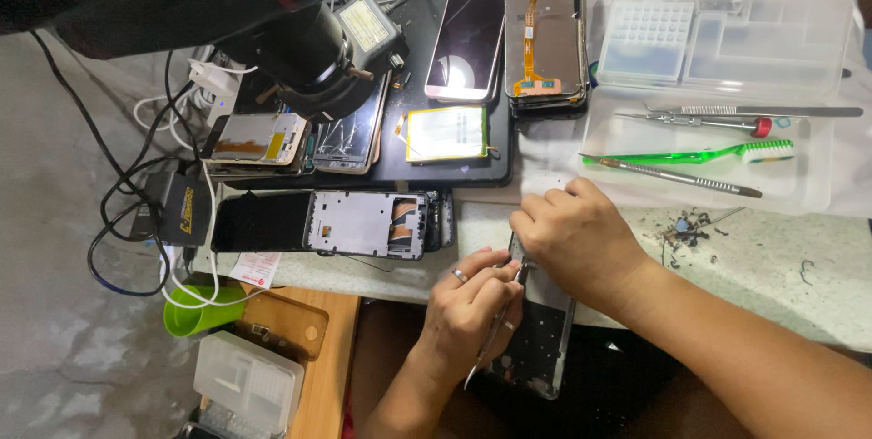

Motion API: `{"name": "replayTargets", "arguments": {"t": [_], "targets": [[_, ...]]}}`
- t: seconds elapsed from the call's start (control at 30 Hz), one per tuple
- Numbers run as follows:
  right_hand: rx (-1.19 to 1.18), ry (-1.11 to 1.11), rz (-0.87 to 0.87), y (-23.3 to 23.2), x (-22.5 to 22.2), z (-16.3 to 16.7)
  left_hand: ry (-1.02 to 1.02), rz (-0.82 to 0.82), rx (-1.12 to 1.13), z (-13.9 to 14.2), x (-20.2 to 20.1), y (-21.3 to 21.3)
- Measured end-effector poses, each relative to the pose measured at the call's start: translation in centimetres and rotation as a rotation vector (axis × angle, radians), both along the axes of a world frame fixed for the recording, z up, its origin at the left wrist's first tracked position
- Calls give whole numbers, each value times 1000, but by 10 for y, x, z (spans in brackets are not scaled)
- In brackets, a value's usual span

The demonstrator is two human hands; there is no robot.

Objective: The person uses a metal prying tool to carefully remove a thin metal shielding plate from the interior of a disassembled smartphone. They work around the edges of the plate to detach it from the phone's frame.

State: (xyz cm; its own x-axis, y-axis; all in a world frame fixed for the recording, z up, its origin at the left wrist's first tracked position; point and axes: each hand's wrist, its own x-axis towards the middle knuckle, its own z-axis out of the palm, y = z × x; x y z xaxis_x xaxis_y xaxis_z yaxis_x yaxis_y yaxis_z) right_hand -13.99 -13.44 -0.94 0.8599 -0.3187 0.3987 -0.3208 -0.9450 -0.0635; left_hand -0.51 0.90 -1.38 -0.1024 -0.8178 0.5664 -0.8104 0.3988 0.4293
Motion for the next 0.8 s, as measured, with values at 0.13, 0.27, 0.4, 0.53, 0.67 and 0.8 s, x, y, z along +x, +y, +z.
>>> {"name": "replayTargets", "arguments": {"t": [0.13, 0.27, 0.4, 0.53, 0.67, 0.8], "targets": [[-116, -10, 2, 2, 1, -1, -21, 10, -10, 0, 0, 0], [-169, -5, 14, 6, 4, -1, -21, 17, -12, -3, 0, -1], [-199, 28, 19, 7, 6, 0, -25, 22, -16, -4, 1, -1], [-237, 18, 27, 9, 7, 0, -19, 4, -6, -3, 1, 0], [-262, 6, 34, 10, 9, 0, -13, 14, -11, -2, 1, -1], [-246, 21, 44, 10, 9, 0, -8, 21, -28, -3, -1, -3]]}}
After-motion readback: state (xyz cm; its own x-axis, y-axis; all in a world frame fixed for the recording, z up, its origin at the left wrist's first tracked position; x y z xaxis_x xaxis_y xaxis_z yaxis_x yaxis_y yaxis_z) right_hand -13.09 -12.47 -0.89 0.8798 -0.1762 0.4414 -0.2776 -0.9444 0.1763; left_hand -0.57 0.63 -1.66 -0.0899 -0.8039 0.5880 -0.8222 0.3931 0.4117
